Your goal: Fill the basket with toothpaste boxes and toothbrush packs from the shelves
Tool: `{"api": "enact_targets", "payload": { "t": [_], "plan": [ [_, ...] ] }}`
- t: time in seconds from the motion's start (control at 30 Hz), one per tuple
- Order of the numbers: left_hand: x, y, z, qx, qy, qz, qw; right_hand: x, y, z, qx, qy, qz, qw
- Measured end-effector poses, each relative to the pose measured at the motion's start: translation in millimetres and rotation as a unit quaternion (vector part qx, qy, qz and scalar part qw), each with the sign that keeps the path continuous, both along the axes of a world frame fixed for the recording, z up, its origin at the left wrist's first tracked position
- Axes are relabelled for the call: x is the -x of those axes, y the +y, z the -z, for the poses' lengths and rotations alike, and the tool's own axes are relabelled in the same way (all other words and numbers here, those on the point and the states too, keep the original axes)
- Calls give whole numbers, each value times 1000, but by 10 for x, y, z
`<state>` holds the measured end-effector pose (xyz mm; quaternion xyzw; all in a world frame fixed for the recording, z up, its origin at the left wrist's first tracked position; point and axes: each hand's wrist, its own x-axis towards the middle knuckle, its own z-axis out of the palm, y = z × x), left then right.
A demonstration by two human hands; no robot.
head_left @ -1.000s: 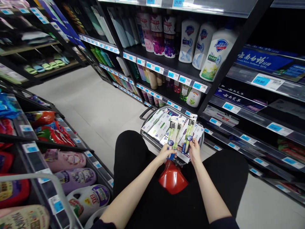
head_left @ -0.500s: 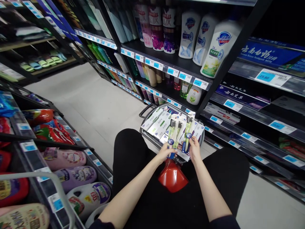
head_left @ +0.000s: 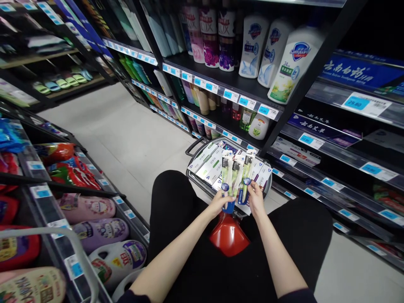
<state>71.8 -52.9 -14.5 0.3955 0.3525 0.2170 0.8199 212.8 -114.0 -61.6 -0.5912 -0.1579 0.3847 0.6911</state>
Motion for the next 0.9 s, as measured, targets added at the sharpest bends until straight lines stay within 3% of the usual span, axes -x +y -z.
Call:
{"api": "enact_targets", "payload": {
  "t": [0.1, 0.3, 0.5, 0.67, 0.77, 0.9],
  "plan": [
    [1, -6, -17, 31, 2, -20, 999, 64, 2, -20, 44, 32, -21, 998],
    [5, -15, -68, 63, 18, -44, 997, 178, 27, -93, 31, -14, -84, 996],
    [3, -29, -54, 57, 12, -24, 998, 162, 27, -146, 46, -78, -84, 992],
    [10, -20, 25, 16, 28, -6, 999, 180, -36, -241, 72, -170, -5, 983],
    [11, -8, 32, -16, 40, -6, 999, 213, -73, -302, 67, -215, -57, 973],
    [4, 5, 12, -39, 56, -18, 997, 259, -76, -305, 48, -194, -115, 973]
  ]
}}
